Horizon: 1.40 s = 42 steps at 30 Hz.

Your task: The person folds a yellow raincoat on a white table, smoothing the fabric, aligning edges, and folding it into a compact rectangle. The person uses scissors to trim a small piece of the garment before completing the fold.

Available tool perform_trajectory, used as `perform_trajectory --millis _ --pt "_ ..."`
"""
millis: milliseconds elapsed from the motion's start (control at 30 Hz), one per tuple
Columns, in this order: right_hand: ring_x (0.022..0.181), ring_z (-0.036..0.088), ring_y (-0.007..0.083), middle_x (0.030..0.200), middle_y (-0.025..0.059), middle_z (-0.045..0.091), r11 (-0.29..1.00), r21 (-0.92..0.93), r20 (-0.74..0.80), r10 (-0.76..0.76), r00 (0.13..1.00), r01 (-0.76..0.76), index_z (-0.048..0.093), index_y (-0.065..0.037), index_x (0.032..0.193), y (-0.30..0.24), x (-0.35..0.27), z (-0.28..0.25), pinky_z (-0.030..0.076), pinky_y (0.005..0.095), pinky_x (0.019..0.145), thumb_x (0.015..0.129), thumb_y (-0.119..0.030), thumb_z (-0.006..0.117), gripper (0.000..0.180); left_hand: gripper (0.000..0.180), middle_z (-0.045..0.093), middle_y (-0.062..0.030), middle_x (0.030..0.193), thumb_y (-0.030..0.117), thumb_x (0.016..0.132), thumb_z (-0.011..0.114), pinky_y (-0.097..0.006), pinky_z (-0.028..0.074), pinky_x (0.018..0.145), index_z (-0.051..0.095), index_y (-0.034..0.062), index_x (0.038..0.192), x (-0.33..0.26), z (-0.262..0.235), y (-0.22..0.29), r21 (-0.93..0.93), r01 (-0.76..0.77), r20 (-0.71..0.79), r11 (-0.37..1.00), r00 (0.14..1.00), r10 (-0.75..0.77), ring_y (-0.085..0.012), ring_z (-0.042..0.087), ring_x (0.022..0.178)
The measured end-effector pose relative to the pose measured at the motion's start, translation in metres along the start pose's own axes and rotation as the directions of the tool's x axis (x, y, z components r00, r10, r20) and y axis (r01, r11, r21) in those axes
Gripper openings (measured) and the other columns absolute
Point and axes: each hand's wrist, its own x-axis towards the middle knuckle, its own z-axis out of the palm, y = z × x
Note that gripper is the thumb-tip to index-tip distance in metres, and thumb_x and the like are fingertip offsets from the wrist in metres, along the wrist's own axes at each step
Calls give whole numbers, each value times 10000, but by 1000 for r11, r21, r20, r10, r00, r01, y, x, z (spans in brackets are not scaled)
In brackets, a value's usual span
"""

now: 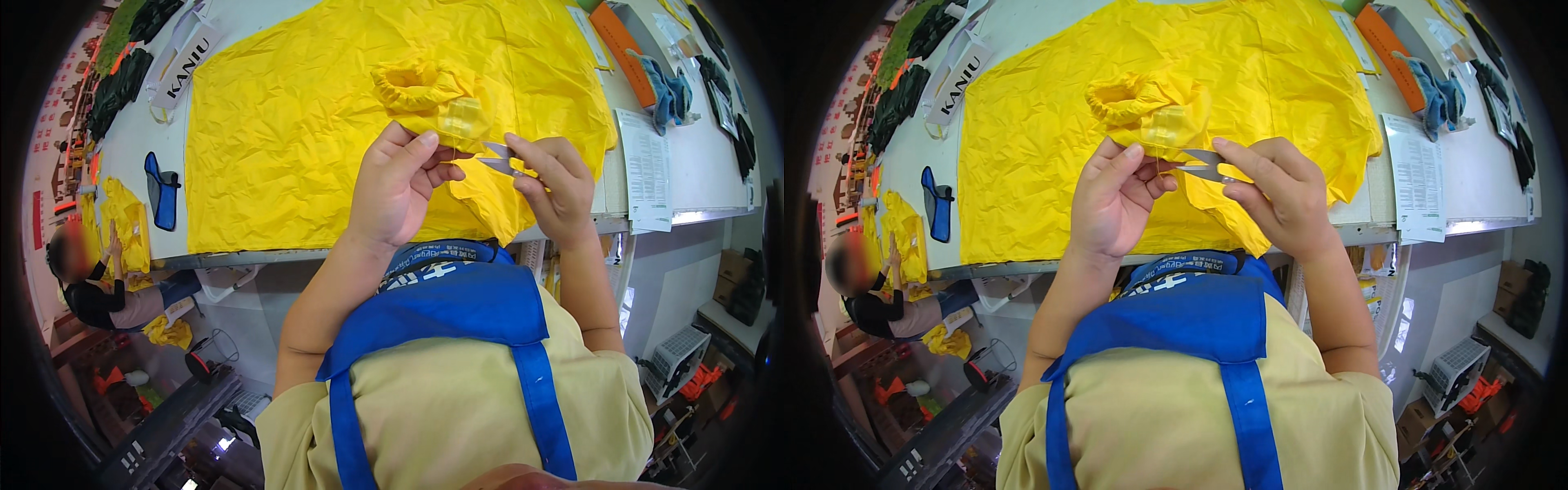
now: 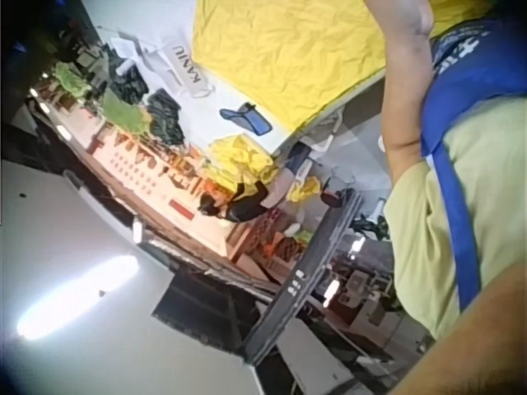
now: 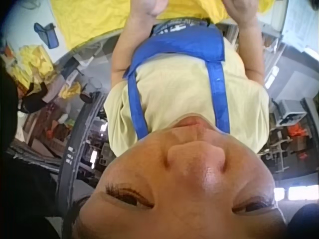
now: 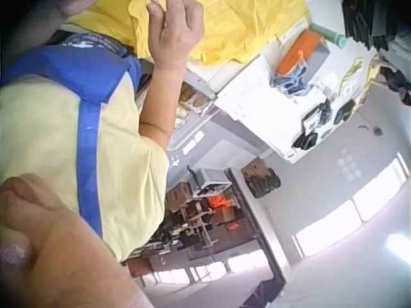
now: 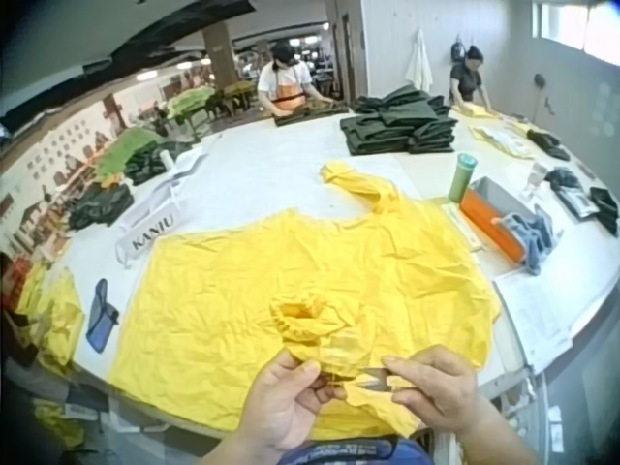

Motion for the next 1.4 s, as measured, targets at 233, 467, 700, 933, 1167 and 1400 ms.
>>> perform_trajectory --millis 233,467,700,933,1167,1400 --pt "631 551 207 774 89 575 997 -16 -2 81 997 -81 654 -51 1100 -3 -1 9 434 294 548 767 -104 706 341 207 627 -118 1067 106 936 497 -319 516 751 531 7 1114 0 0 -3 -11 -30 4 999 1000 30 -195 619 934" --pt "607 540 193 752 75 564 998 -56 -52 12 999 -15 669 -62 1079 0 2 13 425 291 527 739 -82 722 345 195 631 -129 1049 108 931 512 -315 518 746 538 -8 1085 -3 3 -2 2 -24 -12 1000 1000 24 -198 624 914" --pt "607 544 197 744 70 568 996 -82 -46 -36 998 32 670 -68 1082 -2 6 13 434 294 526 710 -82 739 378 151 633 -129 1030 96 928 520 -328 525 745 536 -1 1042 -2 1 -4 17 -14 -33 1000 999 15 -201 627 907" --pt "668 568 188 780 74 602 998 -57 -53 -9 999 6 665 -68 1085 3 1 14 451 287 565 733 -61 717 355 104 635 -122 997 77 917 536 -351 527 771 552 2 988 -1 1 -8 37 18 -21 999 1000 -17 -190 620 900" --pt "879 570 146 1006 80 658 731 120 -641 574 510 -672 594 28 1168 181 -81 -58 449 255 795 951 -194 504 323 336 582 -101 1184 92 897 435 -370 470 895 489 19 1221 -4 -7 -8 -185 -5 -2 983 1000 4 -204 571 1057" --pt "1124 476 371 1243 216 496 -35 -573 -673 590 445 -819 449 -18 1318 241 -150 -94 359 438 1000 889 -370 576 570 425 554 -72 1264 266 928 441 -406 409 992 444 90 1314 -8 -40 -14 -461 99 -22 882 992 -122 -240 531 1162"
